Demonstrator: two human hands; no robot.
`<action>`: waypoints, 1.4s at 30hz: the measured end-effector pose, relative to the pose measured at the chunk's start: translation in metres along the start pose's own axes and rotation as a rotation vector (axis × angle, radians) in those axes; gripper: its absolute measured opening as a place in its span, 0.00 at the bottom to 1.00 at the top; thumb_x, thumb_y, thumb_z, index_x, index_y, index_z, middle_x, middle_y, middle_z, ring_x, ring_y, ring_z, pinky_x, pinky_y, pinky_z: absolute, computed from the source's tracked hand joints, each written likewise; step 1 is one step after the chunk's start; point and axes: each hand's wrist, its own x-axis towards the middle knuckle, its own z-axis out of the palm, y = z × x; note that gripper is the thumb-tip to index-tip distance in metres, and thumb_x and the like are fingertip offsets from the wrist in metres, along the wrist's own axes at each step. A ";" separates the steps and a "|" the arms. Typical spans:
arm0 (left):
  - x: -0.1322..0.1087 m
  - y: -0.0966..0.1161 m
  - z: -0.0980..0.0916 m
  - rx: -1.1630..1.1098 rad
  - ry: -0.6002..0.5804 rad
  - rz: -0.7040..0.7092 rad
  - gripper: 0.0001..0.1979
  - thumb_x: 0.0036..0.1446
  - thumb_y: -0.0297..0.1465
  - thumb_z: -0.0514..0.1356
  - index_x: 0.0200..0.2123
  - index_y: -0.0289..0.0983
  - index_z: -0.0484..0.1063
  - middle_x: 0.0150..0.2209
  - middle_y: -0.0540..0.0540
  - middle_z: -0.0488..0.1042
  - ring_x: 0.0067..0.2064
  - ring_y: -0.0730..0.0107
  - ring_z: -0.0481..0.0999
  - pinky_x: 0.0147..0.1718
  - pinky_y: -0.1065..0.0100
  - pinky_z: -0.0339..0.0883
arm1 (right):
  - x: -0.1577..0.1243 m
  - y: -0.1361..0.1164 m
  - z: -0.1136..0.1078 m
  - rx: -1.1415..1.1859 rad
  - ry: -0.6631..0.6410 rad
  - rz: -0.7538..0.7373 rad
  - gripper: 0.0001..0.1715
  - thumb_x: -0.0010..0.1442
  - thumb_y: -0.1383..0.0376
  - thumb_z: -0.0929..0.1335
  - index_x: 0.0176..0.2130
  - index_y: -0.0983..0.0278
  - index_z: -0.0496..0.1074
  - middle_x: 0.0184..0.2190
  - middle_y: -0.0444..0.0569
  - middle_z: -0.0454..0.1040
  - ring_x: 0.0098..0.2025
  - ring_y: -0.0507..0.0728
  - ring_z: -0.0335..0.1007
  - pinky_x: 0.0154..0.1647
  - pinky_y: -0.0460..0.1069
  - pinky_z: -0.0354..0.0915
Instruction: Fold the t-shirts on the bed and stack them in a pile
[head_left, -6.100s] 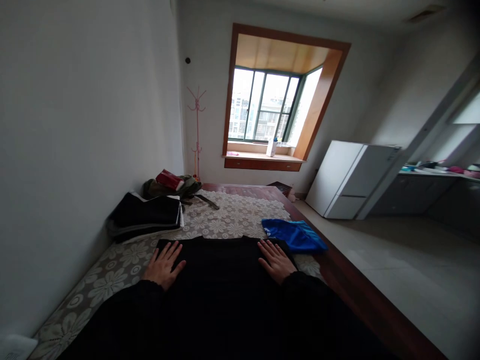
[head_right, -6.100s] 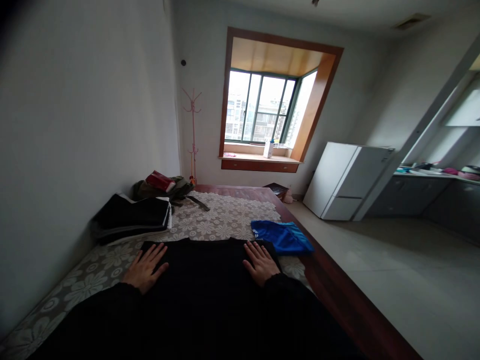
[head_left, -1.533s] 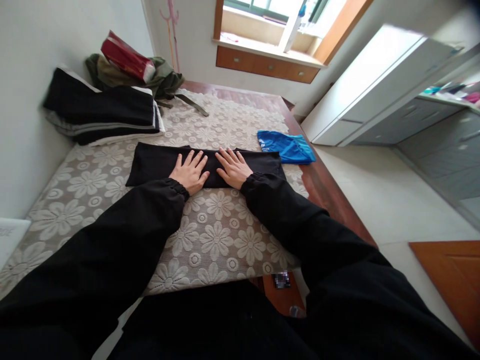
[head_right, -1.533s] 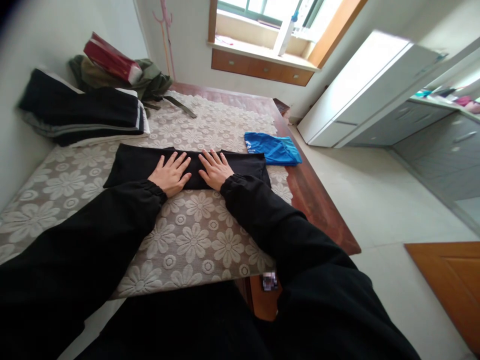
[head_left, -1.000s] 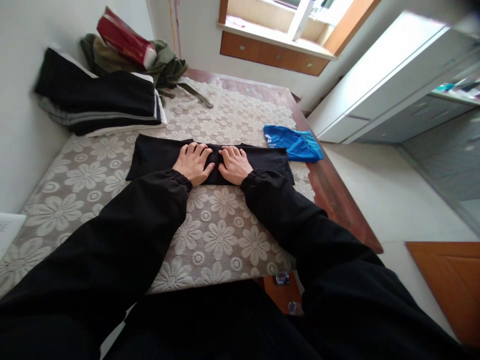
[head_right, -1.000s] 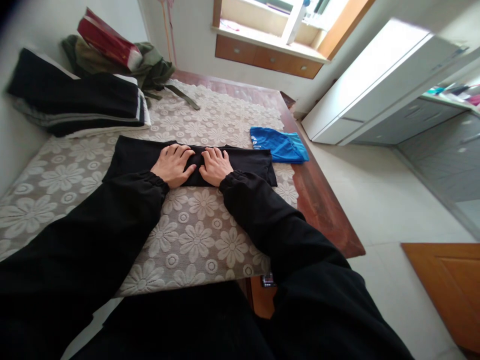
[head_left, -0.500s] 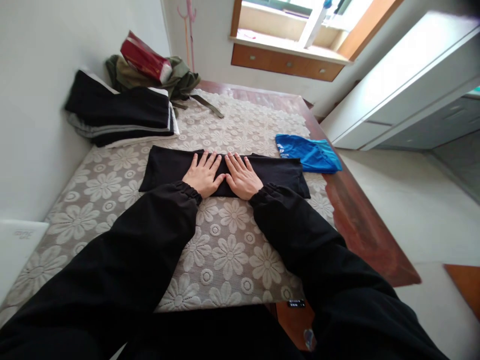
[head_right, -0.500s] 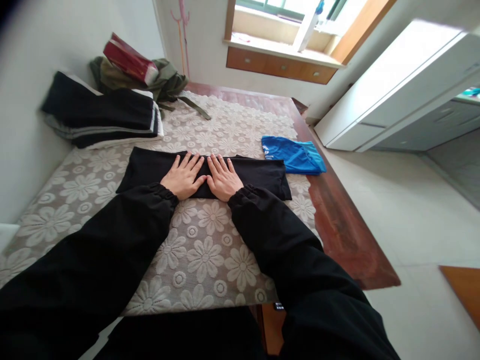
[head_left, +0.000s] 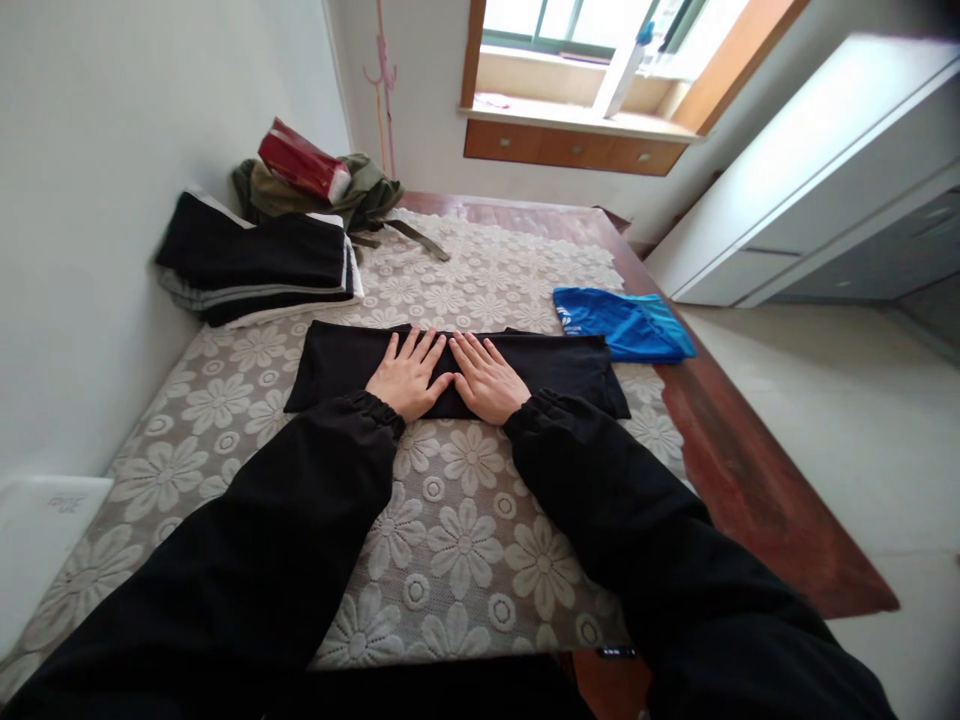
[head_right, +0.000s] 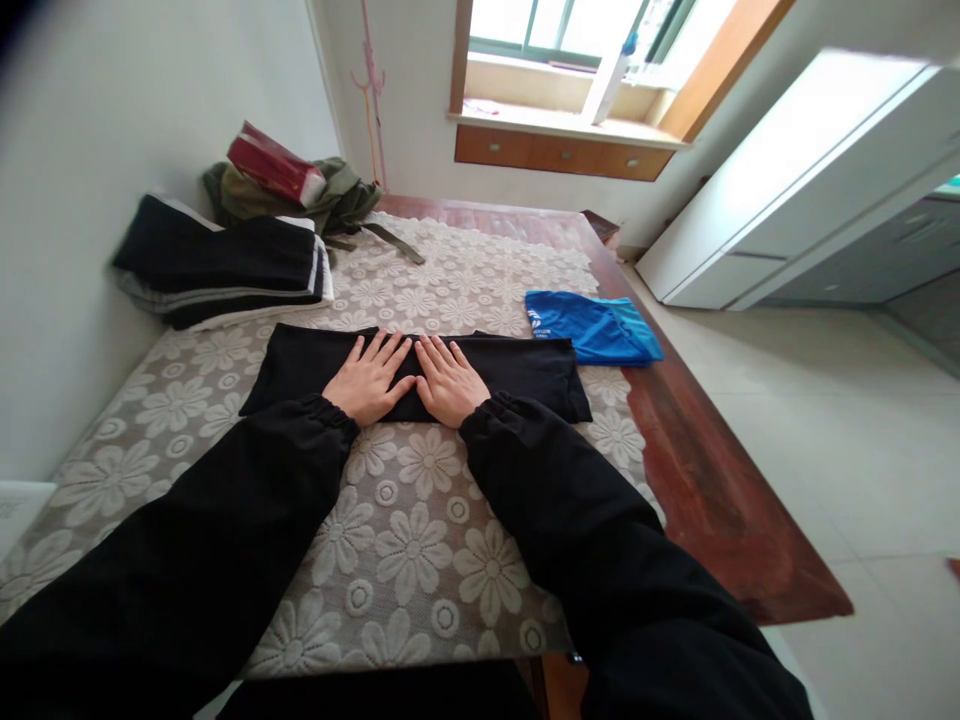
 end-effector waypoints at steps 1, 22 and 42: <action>0.000 0.000 0.000 0.004 -0.001 0.001 0.38 0.77 0.47 0.45 0.80 0.33 0.49 0.81 0.39 0.47 0.82 0.45 0.43 0.79 0.36 0.41 | 0.000 0.000 0.000 -0.006 0.003 -0.001 0.40 0.77 0.60 0.56 0.80 0.74 0.51 0.81 0.57 0.44 0.83 0.63 0.36 0.84 0.62 0.37; 0.000 0.000 -0.002 -0.001 -0.001 0.006 0.38 0.76 0.48 0.46 0.80 0.34 0.51 0.81 0.38 0.49 0.82 0.43 0.45 0.79 0.36 0.43 | -0.002 -0.002 -0.003 -0.028 0.016 -0.012 0.39 0.77 0.61 0.56 0.79 0.76 0.52 0.81 0.58 0.43 0.83 0.65 0.39 0.83 0.63 0.40; -0.002 0.000 -0.001 -0.046 -0.022 0.006 0.39 0.76 0.48 0.45 0.81 0.33 0.47 0.82 0.39 0.44 0.82 0.44 0.41 0.79 0.38 0.35 | 0.002 0.007 0.003 0.045 -0.020 -0.014 0.43 0.75 0.58 0.57 0.80 0.74 0.50 0.82 0.57 0.44 0.84 0.64 0.34 0.83 0.63 0.34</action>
